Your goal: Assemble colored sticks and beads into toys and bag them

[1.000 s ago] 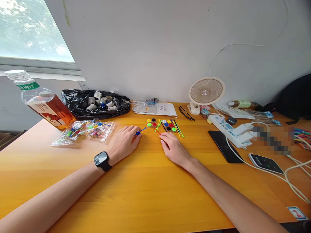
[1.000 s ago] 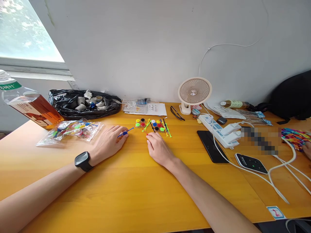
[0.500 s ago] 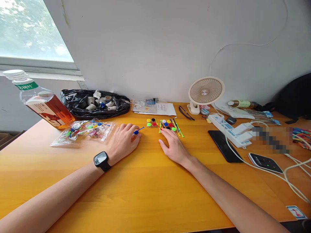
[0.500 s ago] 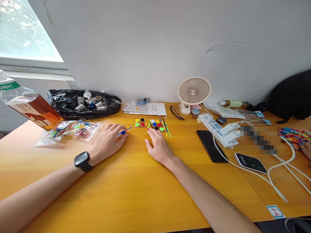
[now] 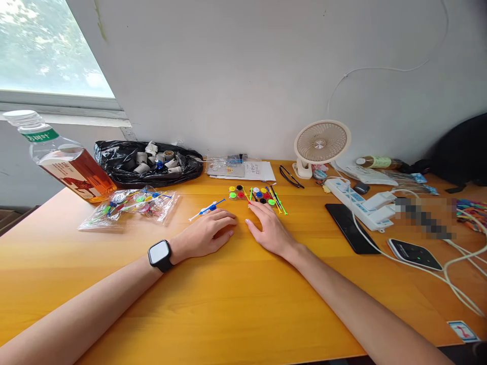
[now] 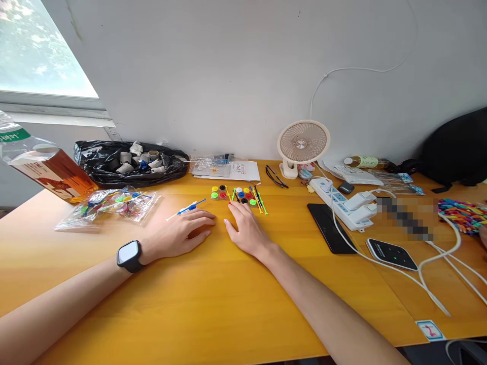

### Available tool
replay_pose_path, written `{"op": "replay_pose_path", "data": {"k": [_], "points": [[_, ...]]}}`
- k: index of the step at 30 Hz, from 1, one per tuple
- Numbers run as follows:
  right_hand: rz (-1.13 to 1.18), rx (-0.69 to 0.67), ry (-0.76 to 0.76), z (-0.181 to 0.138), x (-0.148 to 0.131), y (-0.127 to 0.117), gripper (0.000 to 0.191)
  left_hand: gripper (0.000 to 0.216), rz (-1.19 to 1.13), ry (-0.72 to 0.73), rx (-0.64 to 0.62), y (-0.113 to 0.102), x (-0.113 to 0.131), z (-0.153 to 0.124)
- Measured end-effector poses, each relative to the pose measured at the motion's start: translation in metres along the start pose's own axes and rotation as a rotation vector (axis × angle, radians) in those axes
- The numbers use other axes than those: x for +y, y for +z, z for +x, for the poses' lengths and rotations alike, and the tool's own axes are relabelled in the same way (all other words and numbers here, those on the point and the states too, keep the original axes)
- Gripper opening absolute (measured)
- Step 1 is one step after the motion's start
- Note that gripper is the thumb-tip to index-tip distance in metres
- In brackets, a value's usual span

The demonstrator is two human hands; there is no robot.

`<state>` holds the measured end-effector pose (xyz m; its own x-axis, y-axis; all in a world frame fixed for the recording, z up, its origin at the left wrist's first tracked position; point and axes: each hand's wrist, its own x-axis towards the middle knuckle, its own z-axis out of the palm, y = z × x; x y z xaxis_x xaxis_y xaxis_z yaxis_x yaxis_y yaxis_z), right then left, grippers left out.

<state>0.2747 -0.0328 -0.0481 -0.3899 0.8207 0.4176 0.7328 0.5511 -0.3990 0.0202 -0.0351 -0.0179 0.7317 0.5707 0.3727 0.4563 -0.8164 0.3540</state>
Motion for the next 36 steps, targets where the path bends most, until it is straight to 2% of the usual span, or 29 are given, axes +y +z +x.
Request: {"op": "replay_pose_path", "data": {"k": [6,13,18,26,31,36], "points": [[0.045,0.084,-0.009,0.0,-0.002,-0.003,0.033,0.032,-0.008,-0.075,0.012,0.006,-0.01,-0.003],[0.144,0.184,-0.006,0.0,-0.01,-0.01,0.015,0.046,-0.013,-0.122,0.032,0.005,-0.011,-0.005],[0.201,0.198,0.074,0.002,-0.018,-0.017,0.026,0.052,-0.009,-0.142,0.029,0.005,-0.011,-0.007],[0.322,0.116,0.127,-0.002,-0.02,-0.015,0.035,0.043,-0.042,-0.1,0.06,0.005,-0.009,-0.004],[0.36,0.057,0.143,-0.002,-0.02,-0.014,0.035,0.022,-0.096,-0.059,0.007,0.001,-0.007,-0.001],[0.368,0.038,0.141,-0.002,-0.02,-0.012,0.039,0.016,-0.112,-0.052,-0.01,-0.001,-0.006,-0.001]]}}
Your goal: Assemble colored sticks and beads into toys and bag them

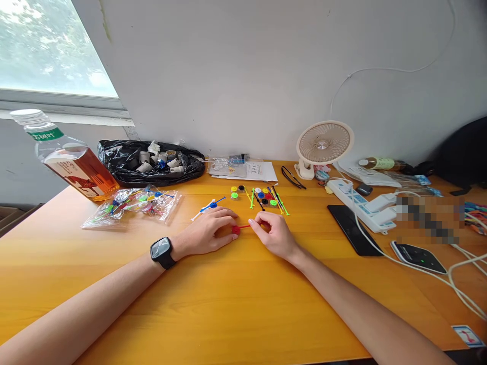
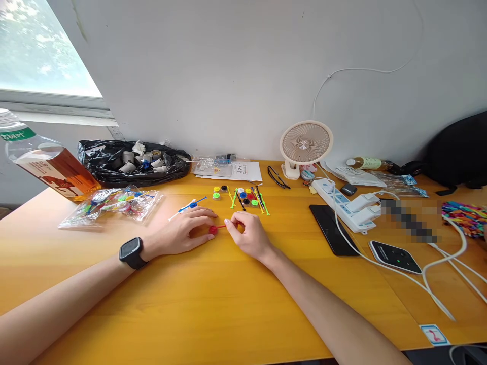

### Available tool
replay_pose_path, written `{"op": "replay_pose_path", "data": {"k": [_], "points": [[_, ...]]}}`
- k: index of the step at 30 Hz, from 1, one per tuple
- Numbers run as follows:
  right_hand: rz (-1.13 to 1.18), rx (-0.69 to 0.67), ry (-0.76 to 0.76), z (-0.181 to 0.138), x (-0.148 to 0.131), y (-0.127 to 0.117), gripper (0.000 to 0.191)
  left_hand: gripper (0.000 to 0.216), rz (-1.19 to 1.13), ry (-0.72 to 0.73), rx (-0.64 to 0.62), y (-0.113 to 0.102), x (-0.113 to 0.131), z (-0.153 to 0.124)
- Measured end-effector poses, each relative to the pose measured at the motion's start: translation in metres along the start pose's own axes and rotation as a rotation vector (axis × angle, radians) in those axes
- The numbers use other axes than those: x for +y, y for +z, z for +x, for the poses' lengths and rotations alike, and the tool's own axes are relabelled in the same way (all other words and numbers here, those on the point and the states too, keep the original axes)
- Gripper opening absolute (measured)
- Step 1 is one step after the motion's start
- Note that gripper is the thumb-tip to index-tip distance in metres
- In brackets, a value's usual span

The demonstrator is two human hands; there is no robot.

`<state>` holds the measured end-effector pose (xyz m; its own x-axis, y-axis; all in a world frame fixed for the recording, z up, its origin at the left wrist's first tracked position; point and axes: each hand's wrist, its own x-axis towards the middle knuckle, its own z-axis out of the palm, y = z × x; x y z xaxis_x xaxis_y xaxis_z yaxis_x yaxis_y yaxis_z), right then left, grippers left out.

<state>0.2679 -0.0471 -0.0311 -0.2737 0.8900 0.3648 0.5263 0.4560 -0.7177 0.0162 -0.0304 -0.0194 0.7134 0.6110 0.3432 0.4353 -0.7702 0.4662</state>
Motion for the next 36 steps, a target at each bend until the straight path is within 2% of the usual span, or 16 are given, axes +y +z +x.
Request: {"op": "replay_pose_path", "data": {"k": [4,13,20,28,32,36], "points": [[0.037,-0.02,0.03,0.001,0.0,0.001,0.043,0.017,0.02,0.048,-0.005,0.0,0.001,-0.001],[0.28,-0.078,0.157,-0.001,-0.008,0.001,0.05,0.019,0.042,0.105,-0.025,-0.002,0.004,-0.001],[0.32,-0.046,0.176,-0.002,-0.01,0.003,0.049,0.022,0.054,0.105,-0.019,-0.001,0.002,-0.002],[0.302,-0.234,0.11,-0.008,-0.017,0.003,0.027,0.028,0.0,0.094,-0.025,-0.005,0.008,0.001],[0.284,-0.262,0.082,-0.009,-0.022,0.001,0.017,0.017,-0.011,0.08,0.008,-0.006,0.01,0.0],[0.327,-0.257,0.079,-0.01,-0.022,0.002,0.018,0.016,0.019,0.078,0.036,-0.003,0.006,-0.001]]}}
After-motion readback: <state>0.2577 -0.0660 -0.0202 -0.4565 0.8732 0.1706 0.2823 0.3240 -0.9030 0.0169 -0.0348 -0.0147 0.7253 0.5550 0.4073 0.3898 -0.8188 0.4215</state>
